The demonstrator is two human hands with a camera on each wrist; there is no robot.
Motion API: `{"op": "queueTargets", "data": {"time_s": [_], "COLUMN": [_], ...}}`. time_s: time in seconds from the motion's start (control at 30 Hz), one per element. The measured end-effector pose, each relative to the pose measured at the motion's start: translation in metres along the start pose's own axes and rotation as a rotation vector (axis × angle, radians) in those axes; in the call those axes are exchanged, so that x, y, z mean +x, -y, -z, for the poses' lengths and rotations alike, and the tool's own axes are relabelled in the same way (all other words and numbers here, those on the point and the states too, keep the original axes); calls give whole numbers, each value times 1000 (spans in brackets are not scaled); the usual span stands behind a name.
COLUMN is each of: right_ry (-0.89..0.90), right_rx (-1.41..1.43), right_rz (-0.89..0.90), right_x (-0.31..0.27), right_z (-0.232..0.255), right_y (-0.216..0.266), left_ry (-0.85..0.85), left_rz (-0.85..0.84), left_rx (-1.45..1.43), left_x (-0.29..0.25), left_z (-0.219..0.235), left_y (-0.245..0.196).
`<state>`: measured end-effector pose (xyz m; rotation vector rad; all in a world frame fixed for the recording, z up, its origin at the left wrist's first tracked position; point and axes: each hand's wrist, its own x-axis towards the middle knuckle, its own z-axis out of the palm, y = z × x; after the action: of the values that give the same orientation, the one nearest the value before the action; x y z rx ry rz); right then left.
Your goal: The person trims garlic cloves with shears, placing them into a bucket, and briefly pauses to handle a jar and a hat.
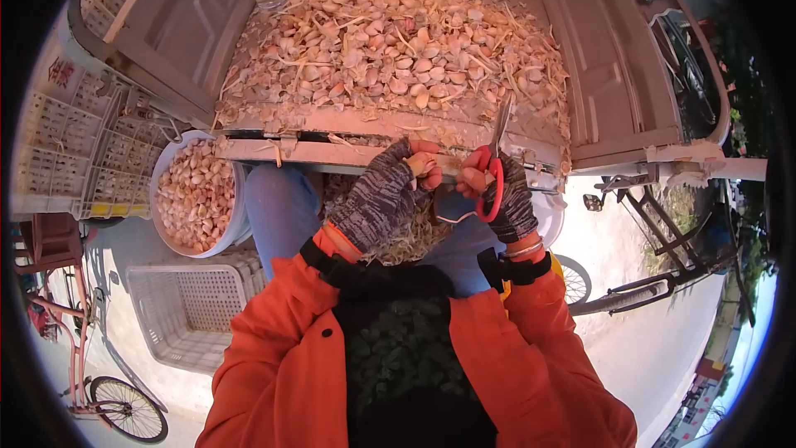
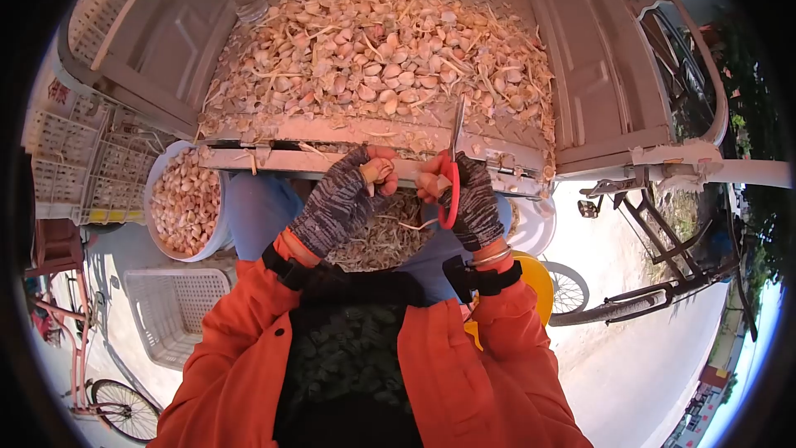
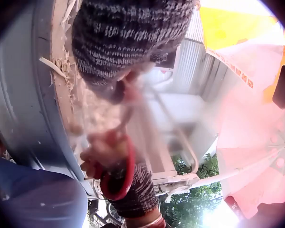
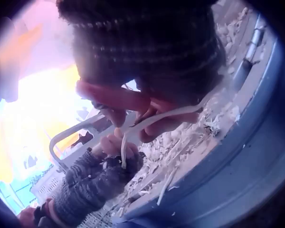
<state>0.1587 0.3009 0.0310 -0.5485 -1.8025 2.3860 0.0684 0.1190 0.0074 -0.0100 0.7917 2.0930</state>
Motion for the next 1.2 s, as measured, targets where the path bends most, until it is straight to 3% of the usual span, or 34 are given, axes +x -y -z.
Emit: {"op": "queueTargets", "data": {"time_s": [0.07,0.1,0.13,0.17,0.2,0.27,0.33,0.4,0.47,0.53,0.6,0.63,0.67,0.7,0.73,0.8,0.9,0.93,1.0,1.03,1.13,1.2], "right_ry": [92,91,87,-48,-178,-155,-33,-30,-11,-9,-120,-114,-56,-3,47,56,-18,-10,-128,-263,-183,-151], "right_rx": [-963,-1185,-1195,-1121,-1038,-937,-1049,-1042,-1102,-1165,-963,-962,-866,-768,-670,-673,-489,-482,-778,-1040,-1166,-1298], "right_rz": [291,280,273,372,471,381,648,612,683,629,579,587,484,380,280,321,143,145,267,517,656,717], "right_x": [-3,3,16,37,61,95,113,133,138,129,119,116,108,100,95,94,90,96,107,106,134,138], "right_z": [10,12,18,27,35,25,-7,-5,-10,-8,-7,-8,-11,-13,-13,-10,-1,6,14,-7,-36,-49], "right_y": [-13,-10,-11,-16,-21,-14,0,-13,-17,-16,-12,-9,-7,-6,-4,4,16,8,-4,4,-9,-12], "left_ry": [30,-9,-50,-198,-204,-166,-163,-268,-266,-320,-298,-269,-240,-75,-73,-55,-153,-172,-282,-396,-550,-1], "left_rz": [6,29,57,68,69,-28,-45,-65,-49,-26,-51,48,152,172,174,36,-27,-152,-322,-326,-186,-524], "left_rx": [-33,-127,-225,-209,-219,90,70,334,396,413,406,201,-3,-176,-172,-244,-295,-165,243,379,785,1660], "left_x": [6,10,14,16,19,29,44,56,67,78,79,76,71,66,61,55,9,-11,-49,-64,-70,-50], "left_z": [20,34,43,43,42,43,39,27,23,22,21,16,13,21,22,21,32,50,98,110,99,104], "left_y": [-5,-5,-5,-10,-14,-24,-30,-42,-46,-40,-35,-33,-30,-24,-19,-12,-44,-57,-91,-104,-102,-58]}}
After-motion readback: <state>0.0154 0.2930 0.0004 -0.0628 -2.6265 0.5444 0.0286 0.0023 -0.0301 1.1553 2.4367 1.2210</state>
